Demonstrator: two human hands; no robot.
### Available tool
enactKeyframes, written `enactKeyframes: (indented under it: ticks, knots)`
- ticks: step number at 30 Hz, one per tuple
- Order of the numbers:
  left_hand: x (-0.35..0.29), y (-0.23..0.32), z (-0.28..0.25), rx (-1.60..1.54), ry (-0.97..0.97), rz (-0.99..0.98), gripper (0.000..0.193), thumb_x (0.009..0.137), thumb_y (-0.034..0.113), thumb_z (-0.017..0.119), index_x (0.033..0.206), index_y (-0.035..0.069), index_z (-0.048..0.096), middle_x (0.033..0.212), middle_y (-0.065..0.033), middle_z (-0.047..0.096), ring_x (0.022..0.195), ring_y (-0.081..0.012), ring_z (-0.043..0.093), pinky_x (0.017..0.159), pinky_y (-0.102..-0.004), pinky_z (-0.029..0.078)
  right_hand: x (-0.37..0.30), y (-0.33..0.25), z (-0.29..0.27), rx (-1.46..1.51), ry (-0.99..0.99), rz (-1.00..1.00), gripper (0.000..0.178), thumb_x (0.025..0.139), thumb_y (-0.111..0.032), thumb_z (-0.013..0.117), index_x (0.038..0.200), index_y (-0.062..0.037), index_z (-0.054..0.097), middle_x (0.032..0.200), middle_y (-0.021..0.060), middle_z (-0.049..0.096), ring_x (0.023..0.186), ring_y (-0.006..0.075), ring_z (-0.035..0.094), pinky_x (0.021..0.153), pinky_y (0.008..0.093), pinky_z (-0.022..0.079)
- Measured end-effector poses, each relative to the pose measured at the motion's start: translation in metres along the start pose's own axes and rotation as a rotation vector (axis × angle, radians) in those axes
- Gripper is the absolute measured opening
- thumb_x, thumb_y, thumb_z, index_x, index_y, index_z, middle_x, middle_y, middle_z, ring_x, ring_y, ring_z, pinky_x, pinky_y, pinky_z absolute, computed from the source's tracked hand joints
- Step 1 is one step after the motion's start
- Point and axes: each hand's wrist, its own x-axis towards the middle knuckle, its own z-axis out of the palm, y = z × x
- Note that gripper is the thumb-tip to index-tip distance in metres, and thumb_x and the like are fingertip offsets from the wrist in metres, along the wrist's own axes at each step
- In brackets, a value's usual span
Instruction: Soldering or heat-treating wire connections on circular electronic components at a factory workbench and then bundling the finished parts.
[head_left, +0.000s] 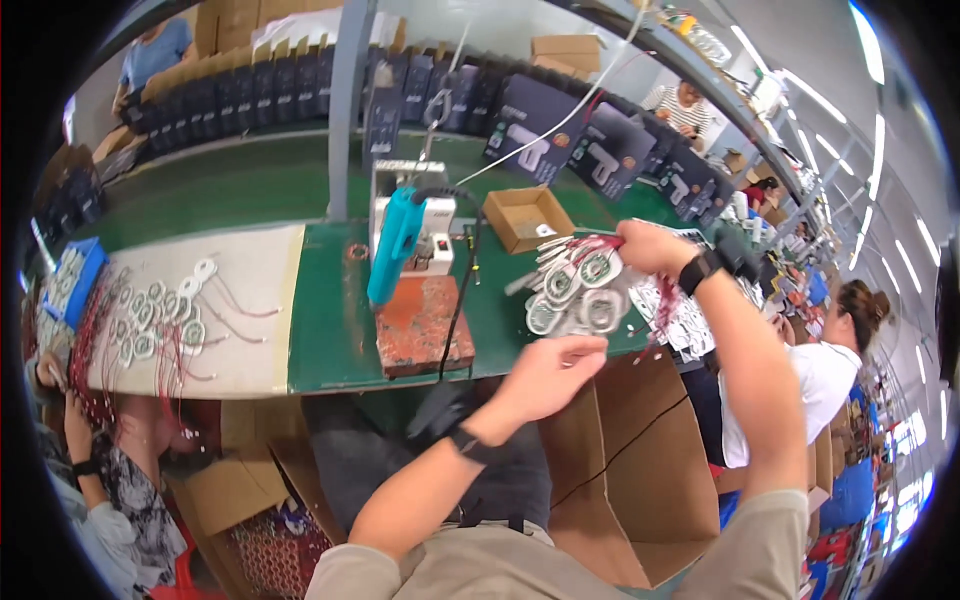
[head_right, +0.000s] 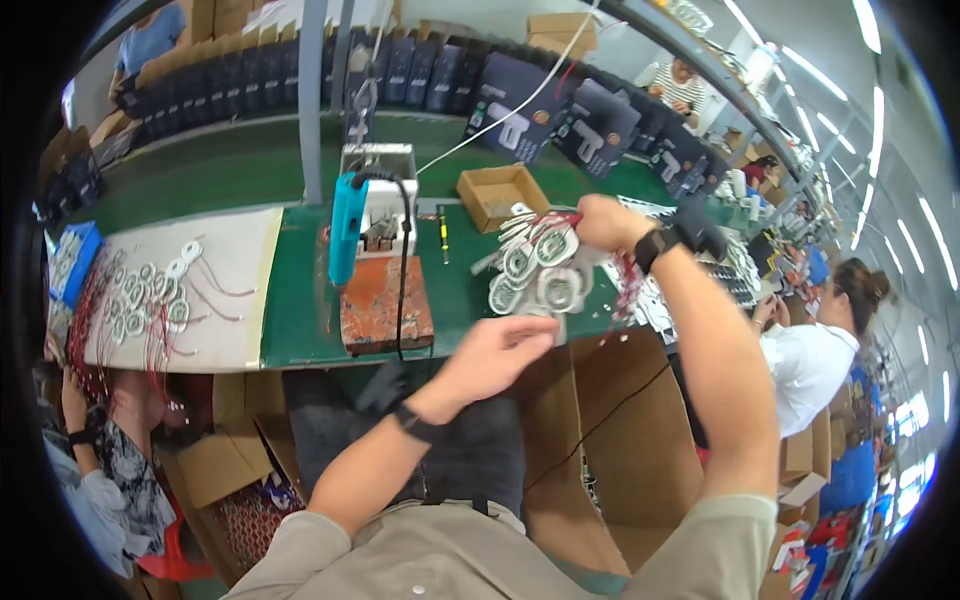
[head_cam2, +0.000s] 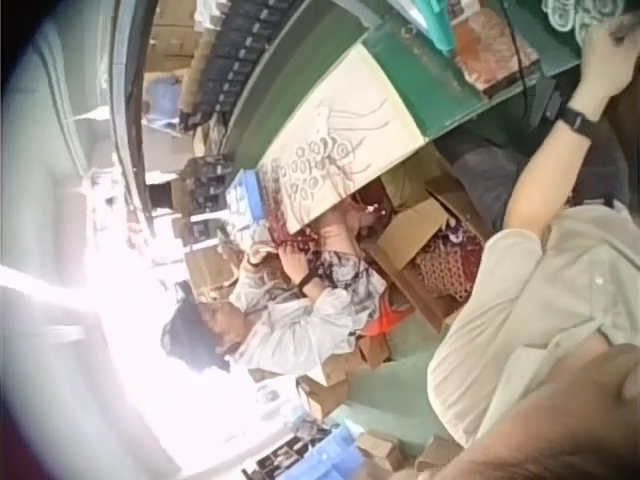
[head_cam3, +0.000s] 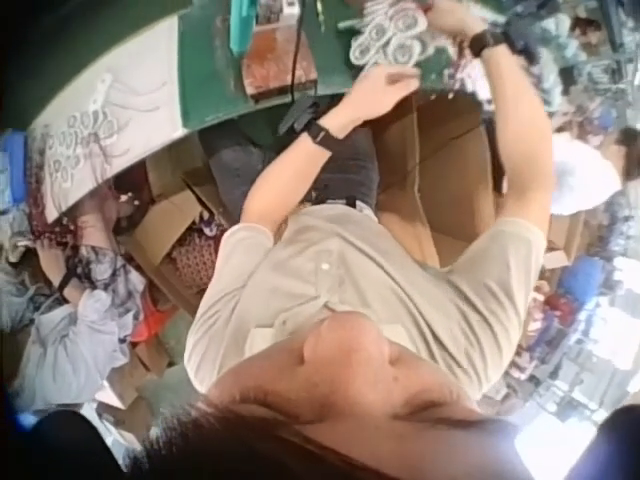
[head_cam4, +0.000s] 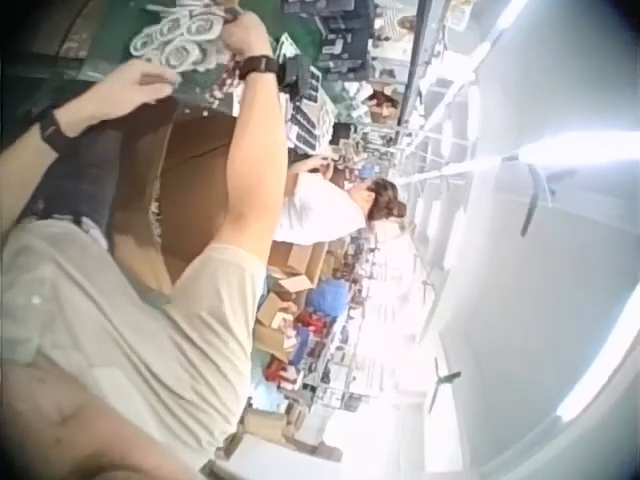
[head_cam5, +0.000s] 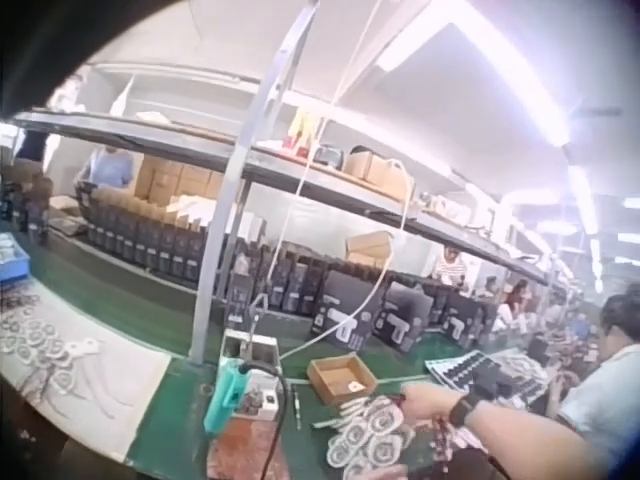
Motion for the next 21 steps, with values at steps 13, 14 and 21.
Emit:
enactKeyframes:
  ticks: [13, 14, 21]
  knots:
    - [-0.122, 0.061, -0.060, 0.382, 0.433, 0.610, 0.019, 0.081, 0.006, 0.069, 0.100, 0.001, 0.069, 0.100, -0.0129, 0.069, 0.095, -0.0267, 0.065, 0.085, -0.0346, 0.051, -0.159, -0.063, 0.018, -0.018, -0.464, -0.129, 0.024, 0.082, -0.016, 0.060, 0.101, -0.0026, 0.062, 0.099, 0.0231, 0.065, 0.095, 0.0393, 0.063, 0.078, 0.0459, 0.050]
    - [-0.135, 0.042, -0.057, 0.459, 0.340, 0.642, 0.024, 0.078, 0.010, 0.073, 0.100, 0.002, 0.069, 0.100, -0.0129, 0.068, 0.094, -0.0293, 0.065, 0.086, -0.0377, 0.051, -0.163, -0.075, 0.020, -0.002, -0.590, -0.269, 0.025, 0.080, -0.014, 0.060, 0.103, -0.0025, 0.062, 0.098, 0.0238, 0.064, 0.095, 0.0398, 0.063, 0.079, 0.0470, 0.050]
    - [-0.113, -0.001, 0.026, 0.236, -0.259, 0.316, 0.114, 0.063, 0.035, 0.088, 0.151, 0.002, 0.024, 0.138, -0.0234, 0.048, 0.129, -0.0400, 0.045, 0.108, -0.0441, 0.037, -0.209, -0.110, 0.086, -0.025, -0.686, -0.445, 0.025, 0.074, -0.012, 0.067, 0.095, 0.0009, 0.067, 0.094, 0.0218, 0.067, 0.081, 0.0396, 0.067, 0.071, 0.0455, 0.054]
